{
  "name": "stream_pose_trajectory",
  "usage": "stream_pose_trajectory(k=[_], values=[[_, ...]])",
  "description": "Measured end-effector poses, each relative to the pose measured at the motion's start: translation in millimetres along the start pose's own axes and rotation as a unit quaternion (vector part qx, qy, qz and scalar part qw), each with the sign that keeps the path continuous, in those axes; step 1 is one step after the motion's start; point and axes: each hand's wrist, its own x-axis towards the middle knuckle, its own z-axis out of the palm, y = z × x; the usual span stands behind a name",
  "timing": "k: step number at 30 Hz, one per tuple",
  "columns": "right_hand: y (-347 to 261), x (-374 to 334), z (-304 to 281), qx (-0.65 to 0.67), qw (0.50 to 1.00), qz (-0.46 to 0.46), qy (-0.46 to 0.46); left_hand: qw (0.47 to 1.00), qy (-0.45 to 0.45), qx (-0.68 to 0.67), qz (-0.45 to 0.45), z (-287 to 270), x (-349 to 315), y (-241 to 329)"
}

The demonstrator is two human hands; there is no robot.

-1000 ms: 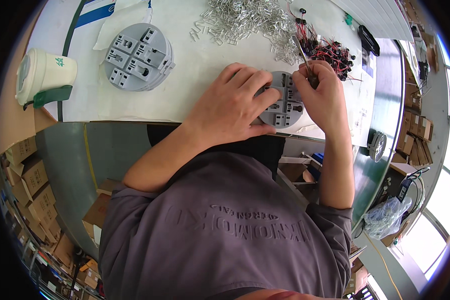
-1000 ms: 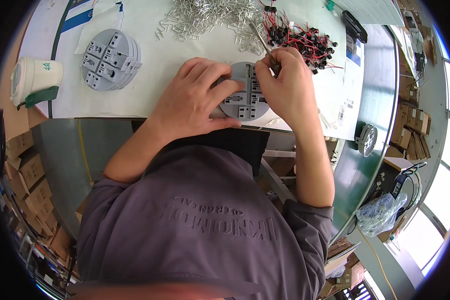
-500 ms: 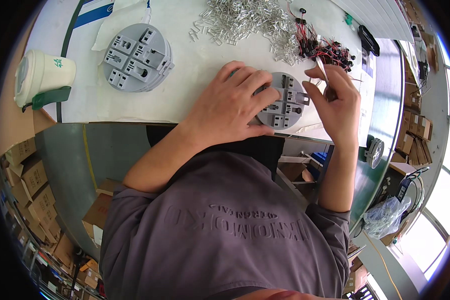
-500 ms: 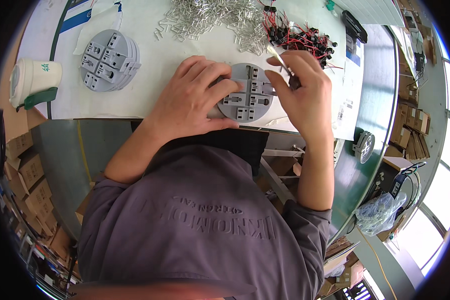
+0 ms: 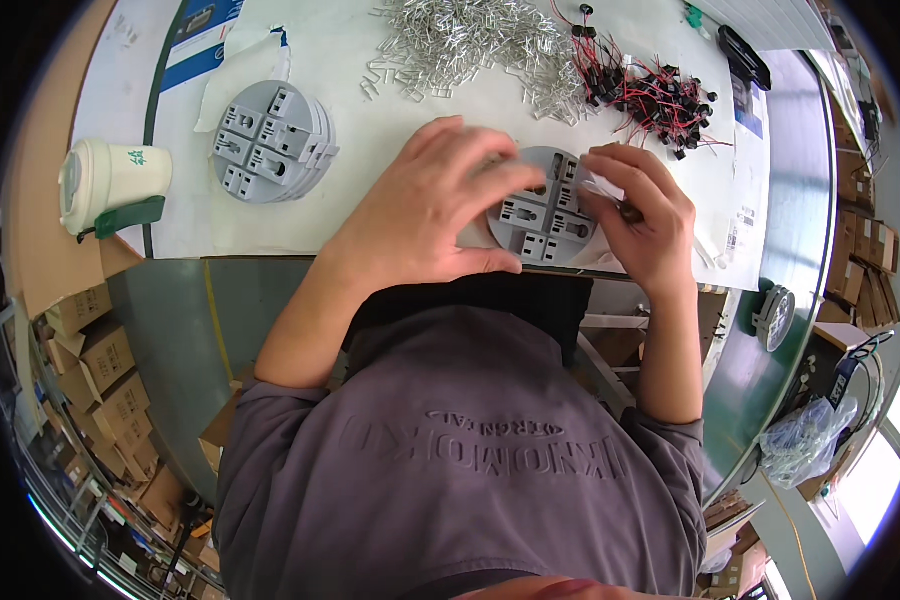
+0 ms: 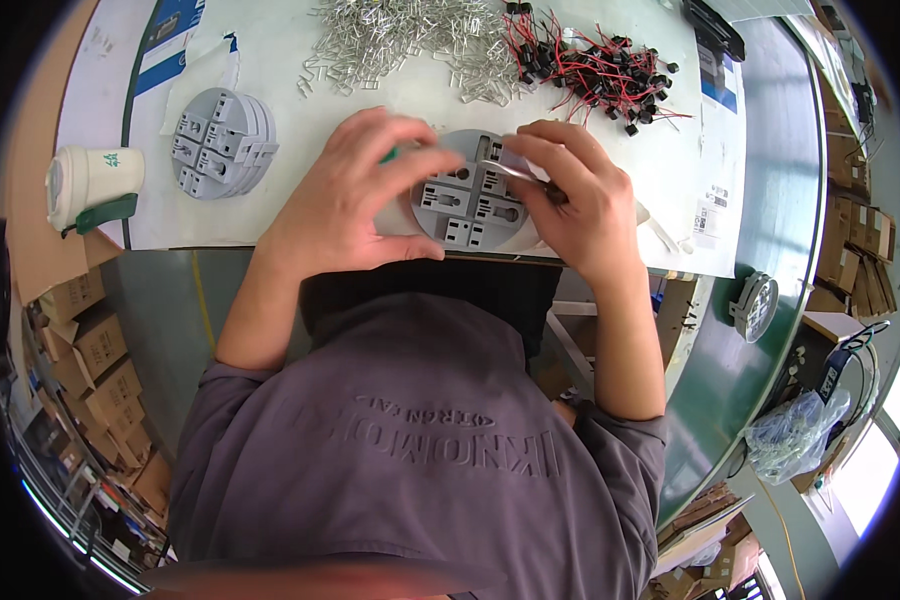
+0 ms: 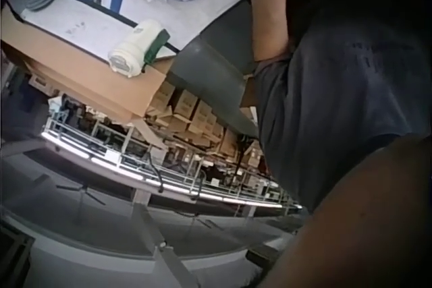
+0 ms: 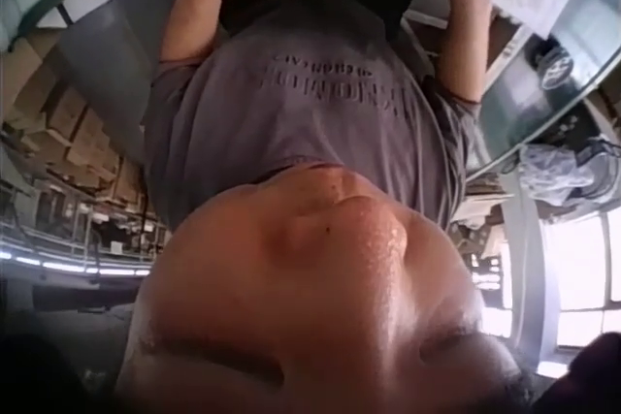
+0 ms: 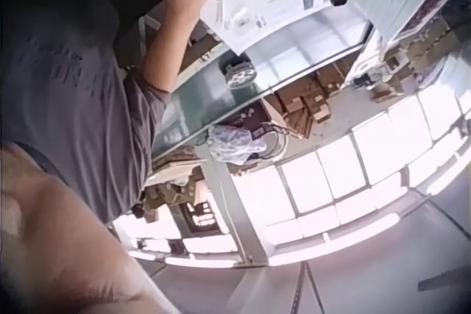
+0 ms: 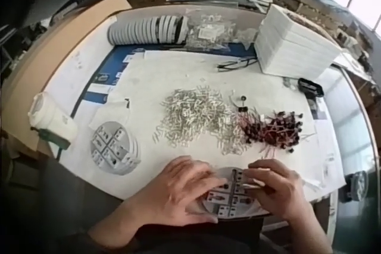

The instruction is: Assembling small electronic modules by inserting components and wires into circular plastic housings.

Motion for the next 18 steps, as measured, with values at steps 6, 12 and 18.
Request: stream_pose_trajectory(k=[6, 12, 18], values=[[7, 19, -6, -0.021, 0.997, -0.061, -0.044, 0.995, 0.043, 0.030, -0.088, -8, -14, -11], [17, 28, -13, 0.031, 0.993, -0.044, -0.106, 0.993, 0.040, 0.092, -0.061, -11, -10, -15], [1, 21, -13, 0.010, 0.999, -0.043, -0.028, 0.997, 0.058, 0.023, -0.034, -9, -4, -8]])
